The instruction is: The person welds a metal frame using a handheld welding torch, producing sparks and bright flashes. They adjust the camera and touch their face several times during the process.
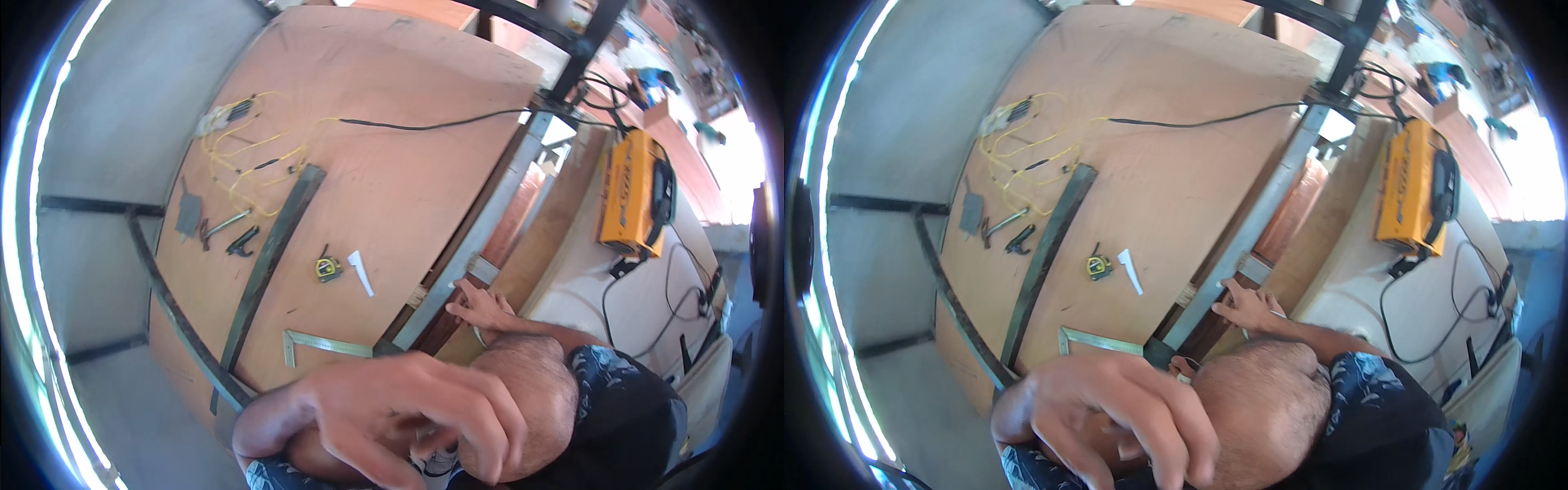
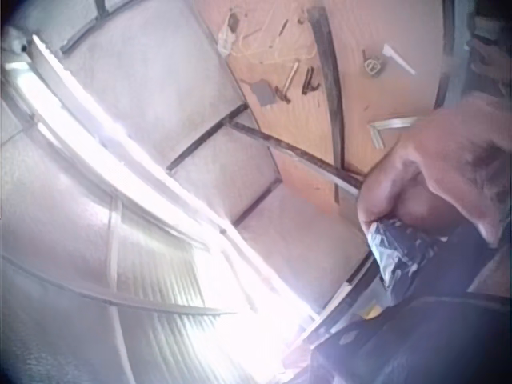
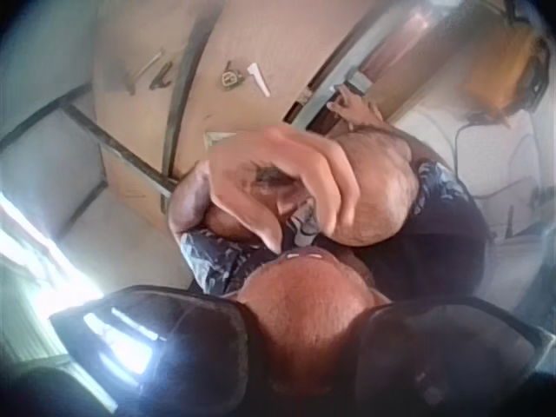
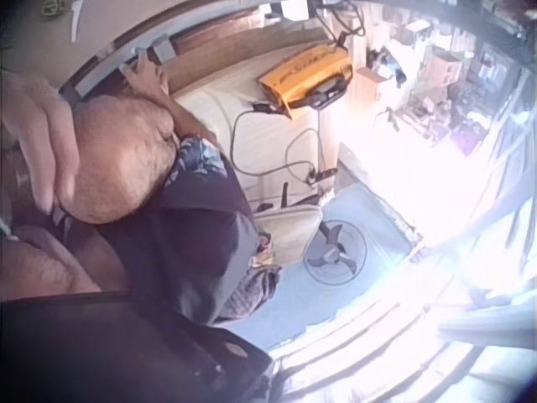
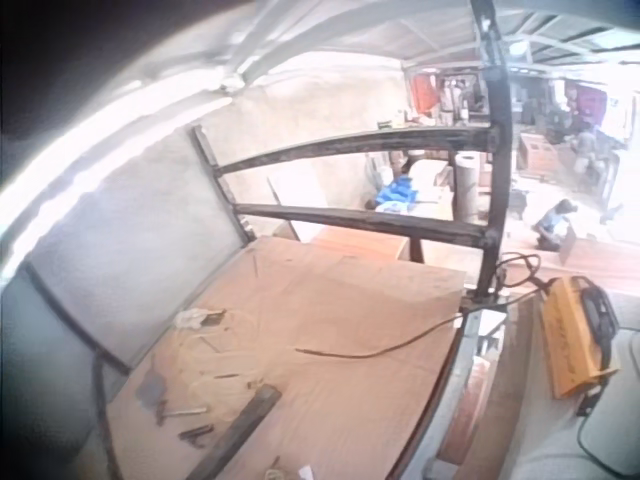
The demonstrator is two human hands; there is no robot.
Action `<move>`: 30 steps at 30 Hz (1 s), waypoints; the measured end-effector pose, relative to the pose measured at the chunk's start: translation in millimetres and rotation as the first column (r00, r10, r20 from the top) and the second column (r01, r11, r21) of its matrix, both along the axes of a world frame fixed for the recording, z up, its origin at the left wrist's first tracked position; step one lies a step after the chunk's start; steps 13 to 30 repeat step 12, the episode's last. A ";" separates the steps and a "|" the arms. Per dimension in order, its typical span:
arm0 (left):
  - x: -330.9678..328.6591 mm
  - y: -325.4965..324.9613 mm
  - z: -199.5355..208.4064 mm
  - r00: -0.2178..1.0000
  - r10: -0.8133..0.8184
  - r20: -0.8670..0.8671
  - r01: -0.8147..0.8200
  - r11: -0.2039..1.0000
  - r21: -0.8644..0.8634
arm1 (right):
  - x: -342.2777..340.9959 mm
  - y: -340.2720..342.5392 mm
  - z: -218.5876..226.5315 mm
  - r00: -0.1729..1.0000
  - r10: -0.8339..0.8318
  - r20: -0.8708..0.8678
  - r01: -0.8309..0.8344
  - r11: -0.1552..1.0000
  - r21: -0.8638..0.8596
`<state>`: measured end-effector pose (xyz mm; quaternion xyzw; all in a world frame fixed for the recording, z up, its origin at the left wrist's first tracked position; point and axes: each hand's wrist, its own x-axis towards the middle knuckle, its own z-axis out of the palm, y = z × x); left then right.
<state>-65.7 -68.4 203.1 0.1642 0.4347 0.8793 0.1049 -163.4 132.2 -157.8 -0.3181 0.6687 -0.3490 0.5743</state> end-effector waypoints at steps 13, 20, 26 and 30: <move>57.4 -33.9 132.0 0.365 0.547 -0.754 -0.926 0.131 -0.353 | 28.6 105.5 22.8 0.937 -0.064 -0.344 -0.030 0.965 -0.261; 57.4 -33.9 132.0 0.365 0.547 -0.754 -0.926 0.131 -0.353 | 28.6 105.5 22.8 0.937 -0.064 -0.344 -0.030 0.965 -0.261; 57.4 -33.9 132.0 0.365 0.547 -0.754 -0.926 0.131 -0.353 | 28.6 105.5 22.8 0.937 -0.064 -0.344 -0.030 0.965 -0.261; 57.4 -33.9 132.0 0.365 0.547 -0.754 -0.926 0.131 -0.353 | 28.6 105.5 22.8 0.937 -0.064 -0.344 -0.030 0.965 -0.261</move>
